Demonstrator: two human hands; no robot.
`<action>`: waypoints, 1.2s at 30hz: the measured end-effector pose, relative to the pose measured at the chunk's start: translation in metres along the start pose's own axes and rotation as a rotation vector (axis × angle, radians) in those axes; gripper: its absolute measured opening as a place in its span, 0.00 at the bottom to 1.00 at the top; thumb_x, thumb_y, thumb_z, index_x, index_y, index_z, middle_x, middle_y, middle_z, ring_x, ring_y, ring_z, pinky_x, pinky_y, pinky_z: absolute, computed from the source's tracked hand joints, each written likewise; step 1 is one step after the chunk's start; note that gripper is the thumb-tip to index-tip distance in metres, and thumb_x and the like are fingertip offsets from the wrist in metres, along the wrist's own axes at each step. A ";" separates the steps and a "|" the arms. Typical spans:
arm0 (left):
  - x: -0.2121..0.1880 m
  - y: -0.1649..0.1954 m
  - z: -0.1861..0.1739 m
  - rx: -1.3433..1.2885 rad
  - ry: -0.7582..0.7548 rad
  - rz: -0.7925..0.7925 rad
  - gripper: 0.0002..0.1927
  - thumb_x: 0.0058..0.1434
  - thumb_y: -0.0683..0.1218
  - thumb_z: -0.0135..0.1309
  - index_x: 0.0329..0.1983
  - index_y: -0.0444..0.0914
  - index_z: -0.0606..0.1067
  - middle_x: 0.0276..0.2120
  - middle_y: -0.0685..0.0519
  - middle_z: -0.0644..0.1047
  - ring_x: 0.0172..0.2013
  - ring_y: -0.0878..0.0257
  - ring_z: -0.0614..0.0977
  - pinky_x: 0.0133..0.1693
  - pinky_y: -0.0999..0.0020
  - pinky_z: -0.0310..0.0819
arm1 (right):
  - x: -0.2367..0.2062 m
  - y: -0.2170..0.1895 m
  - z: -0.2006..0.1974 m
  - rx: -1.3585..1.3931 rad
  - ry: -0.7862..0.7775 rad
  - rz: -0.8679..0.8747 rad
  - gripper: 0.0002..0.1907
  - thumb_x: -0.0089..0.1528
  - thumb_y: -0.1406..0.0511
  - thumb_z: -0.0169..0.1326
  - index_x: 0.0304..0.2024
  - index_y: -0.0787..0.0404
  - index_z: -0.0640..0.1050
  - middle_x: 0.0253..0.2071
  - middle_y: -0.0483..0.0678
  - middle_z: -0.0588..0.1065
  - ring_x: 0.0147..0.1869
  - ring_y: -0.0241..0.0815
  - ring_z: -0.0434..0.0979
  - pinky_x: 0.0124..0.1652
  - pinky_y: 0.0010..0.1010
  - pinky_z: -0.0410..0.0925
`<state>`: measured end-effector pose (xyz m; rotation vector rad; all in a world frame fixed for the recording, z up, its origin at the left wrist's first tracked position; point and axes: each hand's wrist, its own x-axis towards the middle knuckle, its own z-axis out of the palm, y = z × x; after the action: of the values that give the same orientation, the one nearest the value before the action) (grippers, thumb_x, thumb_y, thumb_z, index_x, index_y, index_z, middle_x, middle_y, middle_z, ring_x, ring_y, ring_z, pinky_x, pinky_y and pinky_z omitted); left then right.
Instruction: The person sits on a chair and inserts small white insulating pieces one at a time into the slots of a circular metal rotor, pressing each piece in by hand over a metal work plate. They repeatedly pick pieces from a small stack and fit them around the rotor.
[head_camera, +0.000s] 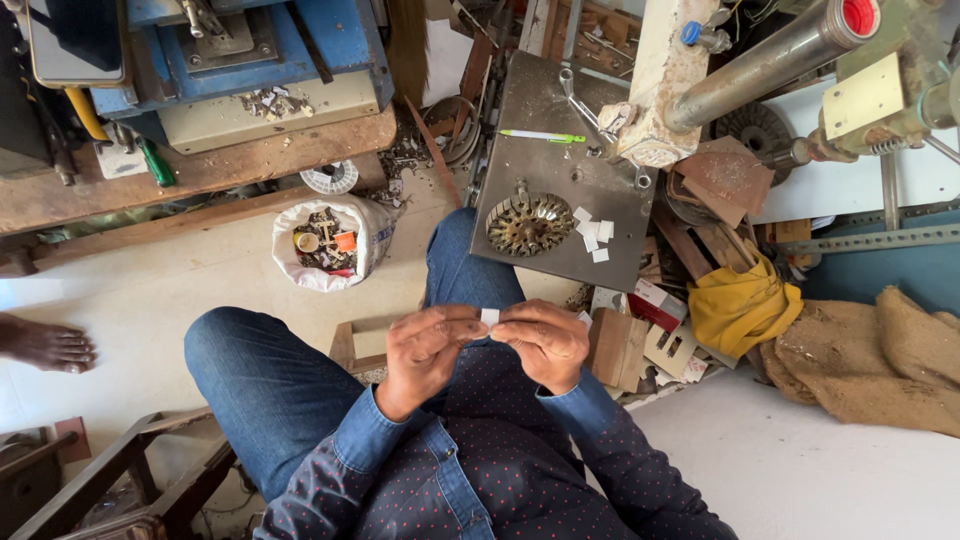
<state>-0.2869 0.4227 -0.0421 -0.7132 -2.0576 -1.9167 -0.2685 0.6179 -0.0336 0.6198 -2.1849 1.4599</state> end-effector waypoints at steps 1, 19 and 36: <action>-0.001 0.001 0.000 0.008 0.004 0.004 0.10 0.56 0.32 0.59 0.39 0.37 0.82 0.39 0.50 0.83 0.40 0.59 0.87 0.42 0.68 0.83 | -0.002 -0.002 0.002 0.004 0.024 0.019 0.11 0.55 0.74 0.66 0.39 0.62 0.82 0.35 0.50 0.81 0.37 0.42 0.83 0.37 0.29 0.76; -0.005 0.004 -0.008 -0.025 -0.024 -0.045 0.09 0.56 0.34 0.63 0.39 0.36 0.82 0.38 0.50 0.83 0.37 0.60 0.87 0.39 0.70 0.82 | 0.000 -0.002 0.004 0.072 -0.036 0.021 0.11 0.57 0.71 0.67 0.42 0.61 0.81 0.36 0.50 0.80 0.40 0.43 0.83 0.39 0.31 0.76; -0.006 0.000 -0.001 -0.133 -0.013 -0.128 0.05 0.60 0.34 0.61 0.39 0.35 0.82 0.39 0.48 0.83 0.39 0.59 0.87 0.40 0.70 0.82 | -0.009 -0.001 0.004 0.074 0.011 0.122 0.09 0.59 0.70 0.66 0.41 0.62 0.82 0.39 0.52 0.81 0.41 0.42 0.84 0.39 0.28 0.77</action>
<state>-0.2819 0.4205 -0.0445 -0.6374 -2.0446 -2.1407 -0.2616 0.6151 -0.0394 0.5099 -2.2021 1.6087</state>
